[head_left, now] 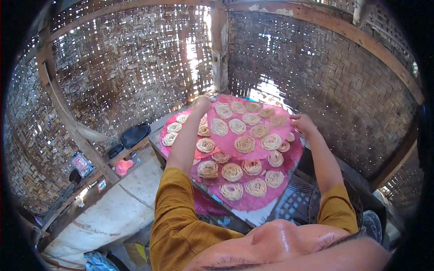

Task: The person fills a press with dough from a bowl using a stick and extrudes the dough into circular shapes on trays.

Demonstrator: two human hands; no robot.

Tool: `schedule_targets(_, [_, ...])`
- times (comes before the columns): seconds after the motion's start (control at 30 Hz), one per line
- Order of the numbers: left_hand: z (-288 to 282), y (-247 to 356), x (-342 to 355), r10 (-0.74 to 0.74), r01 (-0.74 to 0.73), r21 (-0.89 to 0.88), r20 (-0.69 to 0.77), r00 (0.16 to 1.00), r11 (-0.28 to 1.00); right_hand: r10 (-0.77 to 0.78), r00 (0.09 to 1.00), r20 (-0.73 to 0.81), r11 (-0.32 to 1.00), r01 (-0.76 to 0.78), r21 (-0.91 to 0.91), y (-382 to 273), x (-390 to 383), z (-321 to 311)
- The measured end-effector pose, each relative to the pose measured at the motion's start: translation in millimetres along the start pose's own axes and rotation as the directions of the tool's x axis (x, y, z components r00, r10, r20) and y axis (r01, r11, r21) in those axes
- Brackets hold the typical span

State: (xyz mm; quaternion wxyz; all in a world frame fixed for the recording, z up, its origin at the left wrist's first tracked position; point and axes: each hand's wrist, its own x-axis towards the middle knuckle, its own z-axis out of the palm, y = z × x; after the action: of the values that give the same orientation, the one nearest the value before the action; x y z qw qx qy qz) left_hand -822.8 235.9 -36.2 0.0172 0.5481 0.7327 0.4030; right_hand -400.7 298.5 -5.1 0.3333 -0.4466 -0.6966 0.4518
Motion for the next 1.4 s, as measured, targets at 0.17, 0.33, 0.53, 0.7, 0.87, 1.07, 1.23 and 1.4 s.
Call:
schedule_targets(0.17, [-27.4, -43.9, 30.9, -0.100, 0.111, 0.047, -0.194, 0.976, 0.993, -0.059, 0.998, -0.022, 0.997, 0.058, -0.045, 6.0, 93.9, 63.6])
schedule_targets(0.33, [-62.7, -45.7, -6.5, -0.107, 0.042, -0.359, -0.163, 0.981, 0.932, -0.096, 0.991, -0.091, 0.756, 0.013, -0.655, 63.9, 77.0, 53.7])
schedule_targets(0.53, [-131.0, -99.2, -224.6, -0.292, 0.022, -0.427, -0.577, 0.763, 0.904, -0.257, 0.963, -0.084, 0.866, 0.191, -0.463, -1.2, -88.9, 1.1])
schedule_targets(0.7, [-25.3, -312.7, -491.2, -0.920, 0.720, -0.577, -0.187, 0.343, 0.386, -0.098, 0.896, -0.433, 0.983, 0.154, 0.097, -23.9, -219.5, -27.4])
schedule_targets(0.87, [79.7, -188.9, -498.0, -0.982, 0.864, -0.469, -0.053, 0.179, 0.183, -0.068, 0.941, -0.332, 0.995, 0.086, 0.040, 0.0, -317.5, -22.4])
schedule_targets(1.07, [98.6, -133.7, -463.2, -0.924, 0.441, -0.897, 0.132, 0.359, 0.043, -0.030, 0.901, -0.432, 0.999, 0.032, -0.004, 5.2, -407.3, -54.6])
schedule_targets(1.23, [90.2, -59.8, -437.1, -0.660, 0.649, -0.268, -0.569, 0.491, 0.712, 0.032, 0.879, -0.475, 0.999, -0.046, -0.019, 10.6, -471.1, -69.9])
schedule_targets(1.4, [116.4, -28.0, -405.2, -0.374, 0.392, 0.016, -0.266, 0.888, 0.920, 0.086, 0.873, -0.481, 0.996, -0.086, 0.022, 22.8, -531.2, -87.2])
